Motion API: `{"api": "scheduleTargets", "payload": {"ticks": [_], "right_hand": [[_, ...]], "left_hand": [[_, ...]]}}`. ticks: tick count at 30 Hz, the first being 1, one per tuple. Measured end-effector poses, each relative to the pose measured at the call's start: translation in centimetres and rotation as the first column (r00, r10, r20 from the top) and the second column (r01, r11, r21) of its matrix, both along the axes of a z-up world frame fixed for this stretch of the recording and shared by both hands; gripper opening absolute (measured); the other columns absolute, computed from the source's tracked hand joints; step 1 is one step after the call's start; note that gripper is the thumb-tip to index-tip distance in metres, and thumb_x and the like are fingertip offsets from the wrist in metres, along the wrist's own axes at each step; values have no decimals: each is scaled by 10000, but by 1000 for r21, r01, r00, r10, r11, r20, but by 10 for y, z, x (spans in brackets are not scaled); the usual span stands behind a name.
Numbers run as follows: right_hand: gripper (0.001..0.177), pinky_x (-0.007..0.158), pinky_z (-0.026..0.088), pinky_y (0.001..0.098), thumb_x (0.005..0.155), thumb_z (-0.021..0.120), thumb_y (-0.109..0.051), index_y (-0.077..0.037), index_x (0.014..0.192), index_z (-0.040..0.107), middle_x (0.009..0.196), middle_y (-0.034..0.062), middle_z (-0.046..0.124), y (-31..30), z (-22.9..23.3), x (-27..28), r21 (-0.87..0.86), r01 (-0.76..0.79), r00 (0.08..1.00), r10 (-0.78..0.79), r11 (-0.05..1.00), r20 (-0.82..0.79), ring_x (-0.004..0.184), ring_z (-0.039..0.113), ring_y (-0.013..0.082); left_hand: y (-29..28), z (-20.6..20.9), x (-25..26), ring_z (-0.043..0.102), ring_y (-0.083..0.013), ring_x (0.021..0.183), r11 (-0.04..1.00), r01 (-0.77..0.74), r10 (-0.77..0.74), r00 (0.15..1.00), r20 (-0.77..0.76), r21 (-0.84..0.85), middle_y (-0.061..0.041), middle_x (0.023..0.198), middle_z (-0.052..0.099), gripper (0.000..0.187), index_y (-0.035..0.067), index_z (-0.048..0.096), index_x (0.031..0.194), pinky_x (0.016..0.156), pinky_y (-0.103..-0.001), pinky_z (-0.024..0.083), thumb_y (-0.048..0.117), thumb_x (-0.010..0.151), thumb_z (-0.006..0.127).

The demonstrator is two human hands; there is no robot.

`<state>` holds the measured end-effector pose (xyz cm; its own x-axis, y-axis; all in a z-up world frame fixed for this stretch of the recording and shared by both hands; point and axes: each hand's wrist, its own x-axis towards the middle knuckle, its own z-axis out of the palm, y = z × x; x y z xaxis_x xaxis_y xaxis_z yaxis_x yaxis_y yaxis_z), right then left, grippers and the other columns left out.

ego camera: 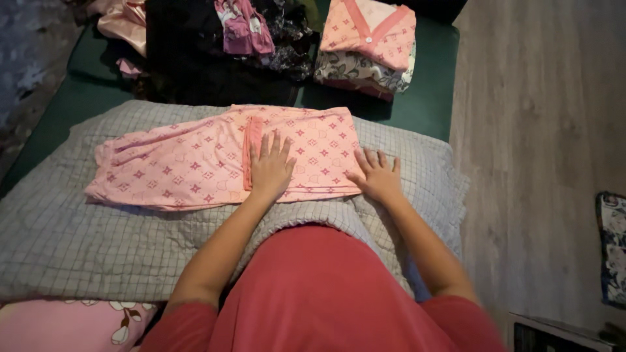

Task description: The person folds several garments on a bed, including a pink patterned top, a pink cartoon-print top, and a black top. Each item is smoothed, folded into a compact rectangle, and placed on a growing stack on the bed.

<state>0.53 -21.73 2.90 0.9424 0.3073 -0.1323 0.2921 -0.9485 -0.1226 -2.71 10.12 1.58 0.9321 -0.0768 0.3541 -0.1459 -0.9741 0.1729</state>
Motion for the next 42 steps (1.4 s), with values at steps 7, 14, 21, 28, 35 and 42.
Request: {"api": "scheduleTargets", "payload": {"ticks": [7, 14, 21, 28, 35, 42], "right_hand": [[450, 1010, 508, 473, 952, 688, -350, -115, 1335, 668, 1262, 198, 654, 9, -46, 31, 633, 127, 961, -254, 764, 113, 1149, 642, 382], [746, 865, 574, 382, 753, 703, 54, -100, 1469, 559, 1272, 166, 630, 16, -31, 81, 850, 401, 895, 51, 341, -443, 1015, 679, 302], [809, 875, 617, 322, 693, 633, 117, -33, 1478, 511, 1369, 117, 626, -24, 0, 94, 753, 658, 714, 331, -13, -618, 1036, 749, 184], [827, 786, 574, 293, 751, 621, 167, -60, 1538, 505, 1176, 129, 713, -85, 13, 90, 793, 603, 782, 134, 85, -609, 873, 705, 177], [665, 919, 532, 377, 750, 705, 31, -45, 1403, 604, 1303, 105, 665, -91, -14, 99, 654, 271, 932, -22, 707, -363, 1051, 660, 248], [507, 1121, 368, 629, 932, 663, -441, -176, 1362, 618, 1521, 189, 518, 56, -22, 67, 306, -163, 897, 12, 938, 443, 1410, 451, 411]], "left_hand": [[-2, 5, 3, 346, -364, 1479, 998, -25, 21, 996, -90, -50, -147, 1613, 414, 579, 169, 538, 1491, 1168, -662, 183, 423, 972, 564], [-5, 1, 13, 291, -382, 1497, 997, -37, 28, 990, -142, -61, -156, 1627, 358, 612, 194, 502, 1505, 1171, -679, 152, 459, 955, 550], [-6, 14, 11, 237, -365, 1550, 999, -52, 51, 953, -299, 5, -163, 1644, 310, 641, 197, 421, 1558, 1150, -770, 83, 512, 1003, 481], [-49, 21, 20, 102, -436, 1547, 993, 111, -117, 914, -389, -38, -219, 1672, 167, 701, 199, 308, 1604, 1144, -764, -18, 556, 1012, 426], [-63, 6, 25, 42, -450, 1556, 963, 175, -244, 888, -389, -203, -248, 1679, 96, 754, 211, 302, 1609, 1159, -706, 8, 530, 951, 486], [4, 6, 12, 238, -350, 1589, 995, -93, 85, 963, -257, -19, -164, 1688, 304, 644, 111, 361, 1620, 1279, -574, 165, 488, 1099, 410]]}}
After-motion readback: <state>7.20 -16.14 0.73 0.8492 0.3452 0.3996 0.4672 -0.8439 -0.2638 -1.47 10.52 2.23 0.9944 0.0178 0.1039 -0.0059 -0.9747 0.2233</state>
